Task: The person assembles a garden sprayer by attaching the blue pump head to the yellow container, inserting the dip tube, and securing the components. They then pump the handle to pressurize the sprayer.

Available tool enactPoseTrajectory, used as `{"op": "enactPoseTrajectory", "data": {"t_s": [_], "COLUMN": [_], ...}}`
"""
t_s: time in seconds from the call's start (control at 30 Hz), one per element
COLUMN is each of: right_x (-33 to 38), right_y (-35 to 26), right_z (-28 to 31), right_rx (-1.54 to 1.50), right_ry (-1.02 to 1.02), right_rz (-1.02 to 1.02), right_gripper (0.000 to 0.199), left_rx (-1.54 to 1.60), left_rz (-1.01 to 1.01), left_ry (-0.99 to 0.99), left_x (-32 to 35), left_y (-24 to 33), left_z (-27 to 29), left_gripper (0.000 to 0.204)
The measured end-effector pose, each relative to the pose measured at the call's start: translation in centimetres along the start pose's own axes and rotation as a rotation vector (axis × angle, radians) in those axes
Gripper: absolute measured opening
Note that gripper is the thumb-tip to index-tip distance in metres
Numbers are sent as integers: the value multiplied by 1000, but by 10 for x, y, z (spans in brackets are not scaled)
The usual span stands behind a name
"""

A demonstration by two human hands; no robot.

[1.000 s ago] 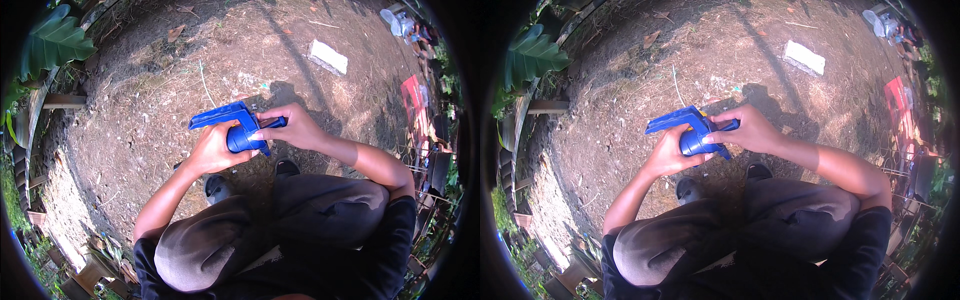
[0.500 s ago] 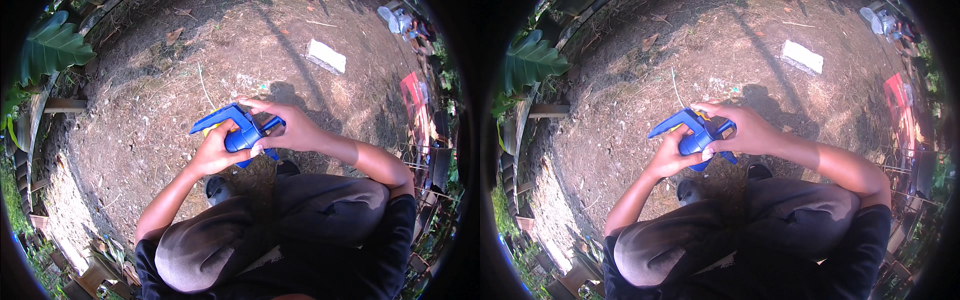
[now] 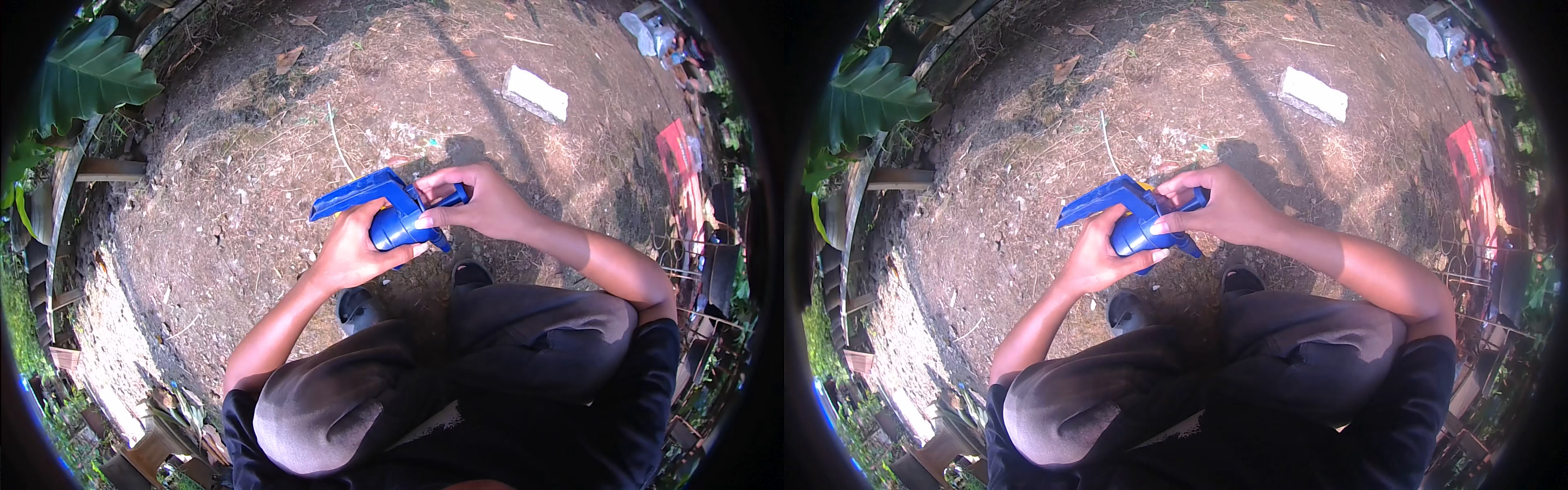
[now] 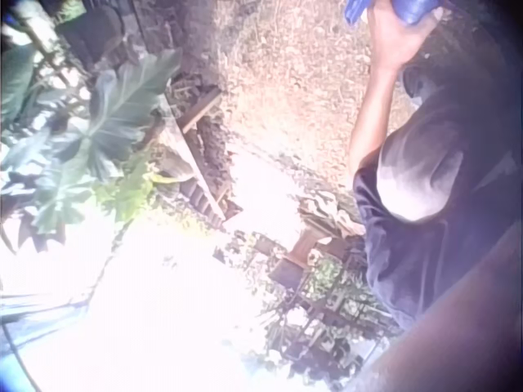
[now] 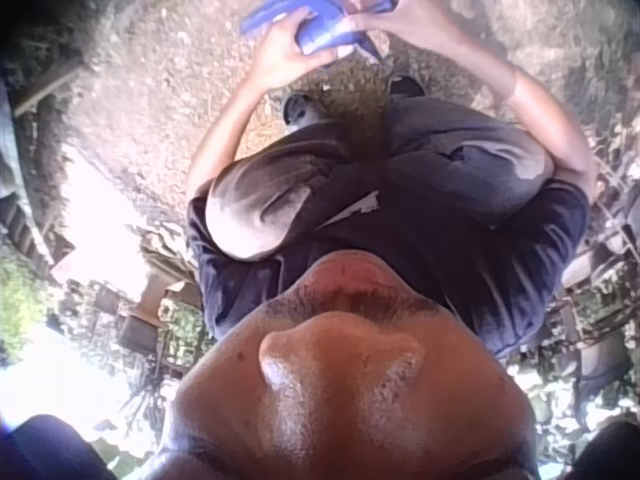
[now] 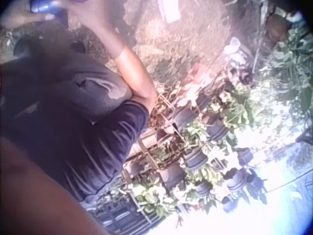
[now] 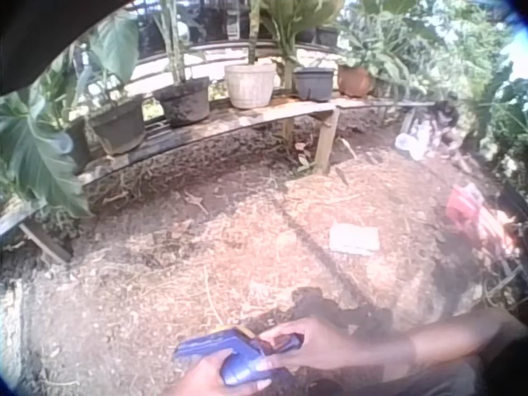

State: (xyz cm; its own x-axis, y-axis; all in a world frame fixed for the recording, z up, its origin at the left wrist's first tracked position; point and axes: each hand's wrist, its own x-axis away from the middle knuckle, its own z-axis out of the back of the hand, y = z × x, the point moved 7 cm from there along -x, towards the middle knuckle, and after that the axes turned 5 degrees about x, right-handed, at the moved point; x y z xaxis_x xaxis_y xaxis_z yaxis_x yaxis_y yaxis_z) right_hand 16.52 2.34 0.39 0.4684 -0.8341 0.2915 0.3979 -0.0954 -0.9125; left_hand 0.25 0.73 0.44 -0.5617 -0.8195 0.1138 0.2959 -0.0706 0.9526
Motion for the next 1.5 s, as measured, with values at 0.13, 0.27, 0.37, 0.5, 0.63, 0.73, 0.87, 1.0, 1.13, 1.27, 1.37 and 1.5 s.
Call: {"op": "enactPoseTrajectory", "data": {"t_s": [0.13, 0.27, 0.37, 0.5, 0.63, 0.73, 0.87, 1.0, 1.13, 1.27, 1.37, 1.5], "right_x": [0, 1, 1, 4, 4, 2, 6, -1, -6, -10, -15, -22], "right_y": [-3, -8, 1, 10, 0, -18, -23, -25, -16, -25, -19, -3], "right_z": [-1, -1, -3, 2, -5, 2, -1, -16, -16, -16, -19, -25], "right_rx": [-92, -162, -181, -124, -76, -54, 129, 168, 135, -16, -51, 92], "right_ry": [8, 11, 22, 78, 13, 23, -106, -179, -213, -198, -217, -270], "right_rz": [87, 115, 110, 19, 64, 69, 194, 221, 173, 106, 165, -4], "right_gripper": [54, 51, 49, 39, 28, 31, 38, 38, 41, 50, 53, 51], "left_rx": [215, 174, 141, -228, -754, -832, -751, -89, -73, -74, -135, -156], "left_rz": [81, 99, 103, 50, -280, -275, -334, -202, -241, -215, -204, -211], "left_ry": [-15, -35, 2, 192, 331, 300, 95, -132, -20, -2, -11, -36], "left_x": [-1, 0, 1, 13, 44, 42, 7, 10, 19, 24, 20, 16], "left_y": [-12, -13, -13, -2, 37, 53, 68, 17, 13, 15, 18, 14], "left_z": [-1, -1, 0, -1, -6, -6, 20, 24, 23, 25, 24, 23], "left_gripper": [55, 58, 59, 62, 76, 77, 69, 51, 40, 35, 34, 34]}}
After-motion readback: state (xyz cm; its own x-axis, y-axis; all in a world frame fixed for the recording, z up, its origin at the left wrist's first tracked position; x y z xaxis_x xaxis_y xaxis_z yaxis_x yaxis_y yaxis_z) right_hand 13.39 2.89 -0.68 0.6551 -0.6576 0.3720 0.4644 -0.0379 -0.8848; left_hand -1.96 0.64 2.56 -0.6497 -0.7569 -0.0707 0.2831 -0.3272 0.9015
